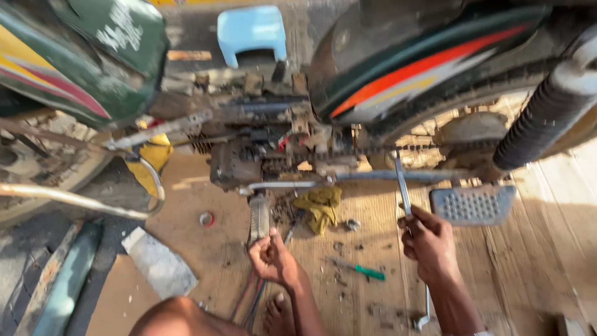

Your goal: The person repairs a motorcycle chain and rear sprocket area. They use a wrench to loosen and turn a bolt near the chain, work on components near the engine, then hold and use a screwdriver while seated on the ground beside the motorcycle.

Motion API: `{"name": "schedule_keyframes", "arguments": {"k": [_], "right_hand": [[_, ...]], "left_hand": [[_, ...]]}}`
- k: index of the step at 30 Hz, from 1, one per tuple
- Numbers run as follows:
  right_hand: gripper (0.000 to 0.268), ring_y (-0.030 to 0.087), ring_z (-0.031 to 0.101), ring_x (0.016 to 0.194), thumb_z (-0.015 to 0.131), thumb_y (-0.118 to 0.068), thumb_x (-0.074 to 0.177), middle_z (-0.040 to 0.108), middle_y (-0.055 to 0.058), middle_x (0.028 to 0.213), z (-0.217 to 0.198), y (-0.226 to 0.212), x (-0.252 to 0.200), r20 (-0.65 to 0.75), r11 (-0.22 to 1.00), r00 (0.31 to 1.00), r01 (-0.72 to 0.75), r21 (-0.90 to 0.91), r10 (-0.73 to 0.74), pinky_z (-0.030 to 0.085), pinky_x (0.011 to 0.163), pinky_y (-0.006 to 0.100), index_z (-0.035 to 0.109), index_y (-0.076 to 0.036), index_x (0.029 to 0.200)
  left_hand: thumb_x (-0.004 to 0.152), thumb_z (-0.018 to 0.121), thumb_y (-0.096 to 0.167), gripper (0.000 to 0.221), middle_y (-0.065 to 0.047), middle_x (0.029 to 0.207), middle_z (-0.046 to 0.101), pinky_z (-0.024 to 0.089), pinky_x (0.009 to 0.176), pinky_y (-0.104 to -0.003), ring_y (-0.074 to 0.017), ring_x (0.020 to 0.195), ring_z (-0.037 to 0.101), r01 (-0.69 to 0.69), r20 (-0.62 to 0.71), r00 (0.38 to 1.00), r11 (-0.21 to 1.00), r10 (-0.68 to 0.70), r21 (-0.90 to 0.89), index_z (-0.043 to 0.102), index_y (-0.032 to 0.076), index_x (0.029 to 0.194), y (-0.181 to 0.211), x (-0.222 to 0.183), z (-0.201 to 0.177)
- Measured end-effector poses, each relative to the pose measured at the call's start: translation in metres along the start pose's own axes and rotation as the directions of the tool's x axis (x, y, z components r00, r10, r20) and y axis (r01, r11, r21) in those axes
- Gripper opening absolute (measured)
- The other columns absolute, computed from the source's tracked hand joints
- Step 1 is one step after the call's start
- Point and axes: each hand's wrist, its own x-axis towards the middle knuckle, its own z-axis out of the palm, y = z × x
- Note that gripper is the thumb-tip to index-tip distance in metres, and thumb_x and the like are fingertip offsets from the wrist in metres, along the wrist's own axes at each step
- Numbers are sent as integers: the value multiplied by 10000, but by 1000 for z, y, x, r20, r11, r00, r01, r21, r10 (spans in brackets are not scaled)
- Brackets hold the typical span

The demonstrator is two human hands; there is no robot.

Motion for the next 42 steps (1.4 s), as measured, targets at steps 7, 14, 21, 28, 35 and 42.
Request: {"name": "schedule_keyframes", "arguments": {"k": [7, 14, 21, 28, 35, 42], "right_hand": [[378, 74, 370, 496, 474, 23, 965, 629, 39, 816, -17, 1, 11, -4, 986, 990, -139, -89, 139, 253, 401, 246, 671, -12, 1285], [324, 74, 394, 515, 495, 29, 963, 651, 47, 879, -12, -8, -4, 5, 994, 999, -53, -94, 54, 284, 403, 252, 636, 21, 1256], [333, 164, 535, 510, 477, -24, 1007, 695, 108, 877, -61, 0, -5, -50, 953, 975, 199, -230, -216, 394, 406, 302, 594, 70, 1305], [210, 123, 499, 533, 450, -6, 1076, 593, 81, 811, -64, -49, 95, -115, 896, 889, 443, -26, -443, 388, 437, 275, 570, 41, 1243], [142, 81, 460, 511, 430, 14, 1031, 574, 13, 774, -26, -83, 88, -232, 892, 904, 406, 200, -360, 338, 374, 260, 521, -89, 997], [186, 98, 409, 450, 443, -12, 1033, 515, 13, 686, -12, -70, 76, -191, 937, 918, 349, -30, -348, 300, 323, 286, 504, -71, 867]], "left_hand": [[813, 606, -94, 132, 10, 849, 672, 404, 555, -267, -107, 707, 559, 247, -95, 963, 966, -253, -74, 643, 26, 855, -10, -4, -22], [851, 586, -28, 168, -19, 799, 566, 380, 541, -272, -138, 652, 462, 685, -194, 681, 708, -706, -172, 629, 128, 896, -45, -4, -13], [903, 625, 354, 226, 2, 901, 700, 531, 732, -350, -173, 803, 630, 731, 158, 416, 225, -896, -644, 662, 138, 954, 26, 13, 5], [942, 656, 541, 419, -34, 881, 645, 528, 776, -399, -214, 841, 657, 666, 192, 662, 451, -724, -594, 567, 133, 912, 37, 21, -9], [915, 637, 602, 530, -7, 1079, 677, 471, 850, -368, -164, 995, 612, 767, 278, 639, 571, -717, -292, 651, 112, 1117, 35, 33, -14], [950, 579, 584, 611, -24, 1230, 656, 464, 947, -395, -151, 1122, 598, 810, 448, 576, 549, -683, -204, 620, 71, 1281, 23, 46, -36]]}}
